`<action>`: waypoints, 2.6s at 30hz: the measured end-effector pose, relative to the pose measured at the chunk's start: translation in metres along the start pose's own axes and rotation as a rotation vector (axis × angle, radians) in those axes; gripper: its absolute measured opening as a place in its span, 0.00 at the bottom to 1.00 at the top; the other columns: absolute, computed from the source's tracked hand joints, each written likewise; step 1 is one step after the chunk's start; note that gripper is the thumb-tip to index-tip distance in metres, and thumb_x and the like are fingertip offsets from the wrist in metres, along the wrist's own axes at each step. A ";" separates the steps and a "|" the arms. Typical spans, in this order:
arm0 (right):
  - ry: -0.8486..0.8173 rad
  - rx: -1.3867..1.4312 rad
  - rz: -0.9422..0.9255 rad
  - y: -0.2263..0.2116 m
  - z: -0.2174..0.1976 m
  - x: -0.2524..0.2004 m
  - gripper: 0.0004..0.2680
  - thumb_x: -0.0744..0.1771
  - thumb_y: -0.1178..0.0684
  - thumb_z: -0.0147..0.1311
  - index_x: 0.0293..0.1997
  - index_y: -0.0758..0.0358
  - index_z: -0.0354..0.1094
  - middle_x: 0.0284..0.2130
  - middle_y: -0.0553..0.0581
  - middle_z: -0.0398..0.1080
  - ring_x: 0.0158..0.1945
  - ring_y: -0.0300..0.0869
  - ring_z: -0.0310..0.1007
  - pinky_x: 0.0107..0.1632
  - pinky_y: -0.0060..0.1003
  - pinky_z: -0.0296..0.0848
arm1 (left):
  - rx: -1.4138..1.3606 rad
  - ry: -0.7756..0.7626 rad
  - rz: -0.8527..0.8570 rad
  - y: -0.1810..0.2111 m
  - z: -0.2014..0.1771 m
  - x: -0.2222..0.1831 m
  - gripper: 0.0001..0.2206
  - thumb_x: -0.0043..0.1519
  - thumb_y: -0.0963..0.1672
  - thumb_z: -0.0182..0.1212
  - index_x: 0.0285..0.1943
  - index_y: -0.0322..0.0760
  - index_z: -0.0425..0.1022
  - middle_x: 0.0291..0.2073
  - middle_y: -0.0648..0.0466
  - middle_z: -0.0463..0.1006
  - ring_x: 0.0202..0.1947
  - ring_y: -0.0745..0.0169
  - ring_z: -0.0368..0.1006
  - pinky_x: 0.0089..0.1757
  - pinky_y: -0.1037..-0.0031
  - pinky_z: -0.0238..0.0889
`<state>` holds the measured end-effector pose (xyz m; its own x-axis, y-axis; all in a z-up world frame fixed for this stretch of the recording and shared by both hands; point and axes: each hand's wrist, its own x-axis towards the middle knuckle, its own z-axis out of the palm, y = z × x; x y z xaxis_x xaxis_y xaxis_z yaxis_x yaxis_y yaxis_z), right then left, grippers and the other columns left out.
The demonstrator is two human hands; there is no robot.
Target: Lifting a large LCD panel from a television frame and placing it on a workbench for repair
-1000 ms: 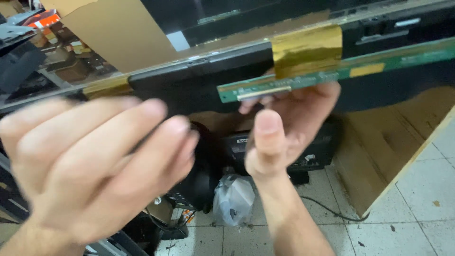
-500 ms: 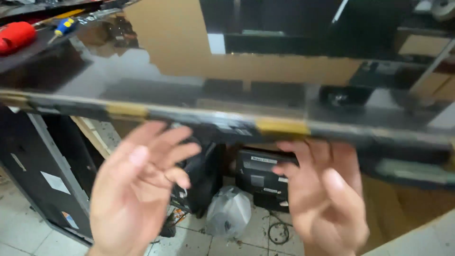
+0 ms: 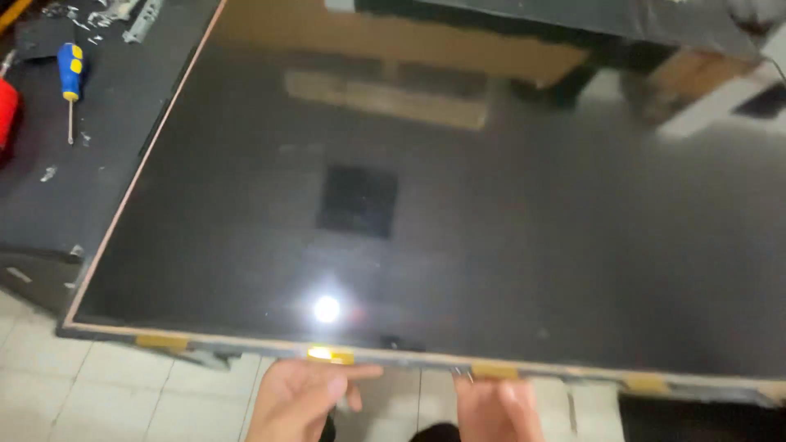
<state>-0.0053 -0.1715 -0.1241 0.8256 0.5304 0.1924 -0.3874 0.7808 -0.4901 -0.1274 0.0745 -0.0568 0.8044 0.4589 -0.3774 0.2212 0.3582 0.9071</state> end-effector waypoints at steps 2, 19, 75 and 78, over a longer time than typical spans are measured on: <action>0.038 0.015 0.038 -0.009 0.040 0.064 0.20 0.71 0.64 0.52 0.74 0.74 0.60 0.70 0.74 0.66 0.73 0.63 0.64 0.75 0.62 0.58 | -0.412 0.152 0.161 -0.020 0.014 -0.001 0.12 0.61 0.38 0.69 0.26 0.19 0.89 0.21 0.34 0.89 0.49 0.31 0.93 0.57 0.55 0.73; 0.374 -0.217 0.424 0.006 0.019 0.073 0.20 0.69 0.68 0.57 0.72 0.64 0.62 0.67 0.58 0.72 0.69 0.50 0.74 0.79 0.61 0.61 | -0.513 0.275 -0.119 0.039 0.045 -0.010 0.11 0.66 0.40 0.72 0.55 0.34 0.80 0.48 0.55 0.85 0.51 0.57 0.84 0.51 0.64 0.75; 1.120 -0.155 0.109 -0.201 0.017 0.062 0.11 0.69 0.40 0.62 0.54 0.48 0.73 0.45 0.43 0.71 0.51 0.36 0.75 0.59 0.39 0.79 | -0.915 0.239 -0.531 0.110 0.081 -0.067 0.15 0.66 0.44 0.69 0.62 0.42 0.80 0.63 0.50 0.85 0.61 0.55 0.81 0.56 0.62 0.69; 1.163 -0.210 0.064 -0.203 0.059 0.067 0.12 0.70 0.43 0.61 0.56 0.53 0.71 0.49 0.49 0.75 0.56 0.42 0.79 0.61 0.43 0.82 | -0.906 0.230 -0.632 0.145 0.093 -0.072 0.22 0.66 0.46 0.65 0.71 0.44 0.77 0.72 0.52 0.79 0.73 0.51 0.73 0.67 0.58 0.60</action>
<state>0.1048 -0.2747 0.0381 0.7265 -0.1375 -0.6733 -0.4559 0.6366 -0.6220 -0.1019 0.0179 0.1187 0.5484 0.0917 -0.8312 -0.0048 0.9943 0.1065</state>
